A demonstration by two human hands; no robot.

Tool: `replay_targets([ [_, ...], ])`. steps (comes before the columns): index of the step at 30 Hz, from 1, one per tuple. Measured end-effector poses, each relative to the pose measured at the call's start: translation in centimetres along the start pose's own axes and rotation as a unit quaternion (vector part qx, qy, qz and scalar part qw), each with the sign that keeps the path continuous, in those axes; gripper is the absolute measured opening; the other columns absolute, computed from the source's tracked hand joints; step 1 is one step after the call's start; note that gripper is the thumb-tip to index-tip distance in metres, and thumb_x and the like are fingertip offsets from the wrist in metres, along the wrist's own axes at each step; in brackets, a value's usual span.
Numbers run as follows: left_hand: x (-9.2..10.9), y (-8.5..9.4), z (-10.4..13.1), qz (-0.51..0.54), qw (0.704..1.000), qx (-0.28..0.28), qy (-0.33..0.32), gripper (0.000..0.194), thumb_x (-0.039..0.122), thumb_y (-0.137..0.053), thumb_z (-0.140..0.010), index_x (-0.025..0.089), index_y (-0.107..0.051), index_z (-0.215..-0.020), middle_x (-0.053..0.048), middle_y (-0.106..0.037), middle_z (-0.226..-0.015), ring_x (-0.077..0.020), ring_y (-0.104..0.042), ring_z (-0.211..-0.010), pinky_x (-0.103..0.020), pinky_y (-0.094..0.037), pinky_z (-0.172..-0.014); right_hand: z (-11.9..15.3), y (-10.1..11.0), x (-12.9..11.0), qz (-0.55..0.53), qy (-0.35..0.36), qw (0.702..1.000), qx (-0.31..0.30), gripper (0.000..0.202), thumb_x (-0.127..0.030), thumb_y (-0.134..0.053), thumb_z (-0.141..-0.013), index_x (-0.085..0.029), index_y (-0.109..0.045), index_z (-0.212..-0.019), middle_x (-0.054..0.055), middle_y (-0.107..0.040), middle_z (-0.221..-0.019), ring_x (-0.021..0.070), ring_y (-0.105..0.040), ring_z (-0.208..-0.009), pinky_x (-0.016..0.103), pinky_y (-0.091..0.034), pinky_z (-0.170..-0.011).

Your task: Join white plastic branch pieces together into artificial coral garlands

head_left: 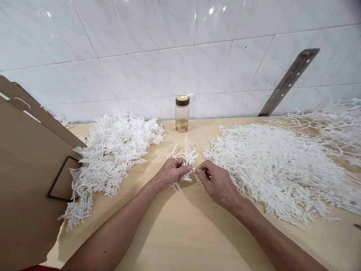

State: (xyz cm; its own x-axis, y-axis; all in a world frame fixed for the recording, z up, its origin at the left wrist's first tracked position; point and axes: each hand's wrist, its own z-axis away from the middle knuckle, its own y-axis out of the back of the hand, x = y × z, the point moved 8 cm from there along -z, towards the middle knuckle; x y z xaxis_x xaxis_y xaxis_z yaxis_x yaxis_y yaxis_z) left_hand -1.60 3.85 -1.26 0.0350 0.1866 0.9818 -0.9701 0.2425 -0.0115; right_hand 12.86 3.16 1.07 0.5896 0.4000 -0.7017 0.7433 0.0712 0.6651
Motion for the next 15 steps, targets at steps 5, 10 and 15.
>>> replay_targets([
  [5, 0.2, -0.2, 0.1, -0.022, 0.999, -0.029, 0.005, 0.041, 0.053, -0.075, -0.070, 0.017, -0.055, -0.065, 0.008, -0.037, -0.048, -0.0047, -0.027, -0.041, -0.023, -0.017, -0.042, -0.1, 0.2, -0.3, 0.000, 0.009, 1.000, 0.011, 0.018, -0.032, -0.045, -0.093, -0.021, -0.054, -0.082, -0.001, -0.059, -0.065, 0.0151, -0.052, -0.058, 0.028, -0.040, -0.057],
  [10, 0.2, -0.1, 0.0, -0.002, 1.000, -0.030, -0.002, 0.043, 0.055, -0.074, -0.072, 0.016, -0.055, -0.068, 0.006, -0.042, -0.055, -0.0046, -0.030, -0.044, -0.022, -0.018, -0.043, -0.3, 0.2, 0.4, -0.104, -0.037, 0.994, 0.003, 0.022, -0.039, -0.049, -0.093, -0.020, -0.059, -0.094, 0.000, -0.061, -0.068, 0.0141, -0.053, -0.055, 0.027, -0.041, -0.051],
  [15, -0.2, -0.2, -0.2, 0.016, 0.999, -0.048, -0.003, 0.041, 0.053, -0.073, -0.076, 0.016, -0.055, -0.075, 0.008, -0.041, -0.054, -0.0031, -0.027, -0.042, -0.020, -0.019, -0.042, -0.2, -1.5, 0.7, -0.213, -0.066, 0.973, -0.061, 0.034, -0.046, -0.052, -0.092, -0.018, -0.061, -0.109, -0.002, -0.058, -0.062, 0.0113, -0.047, -0.043, 0.026, -0.041, -0.043],
])
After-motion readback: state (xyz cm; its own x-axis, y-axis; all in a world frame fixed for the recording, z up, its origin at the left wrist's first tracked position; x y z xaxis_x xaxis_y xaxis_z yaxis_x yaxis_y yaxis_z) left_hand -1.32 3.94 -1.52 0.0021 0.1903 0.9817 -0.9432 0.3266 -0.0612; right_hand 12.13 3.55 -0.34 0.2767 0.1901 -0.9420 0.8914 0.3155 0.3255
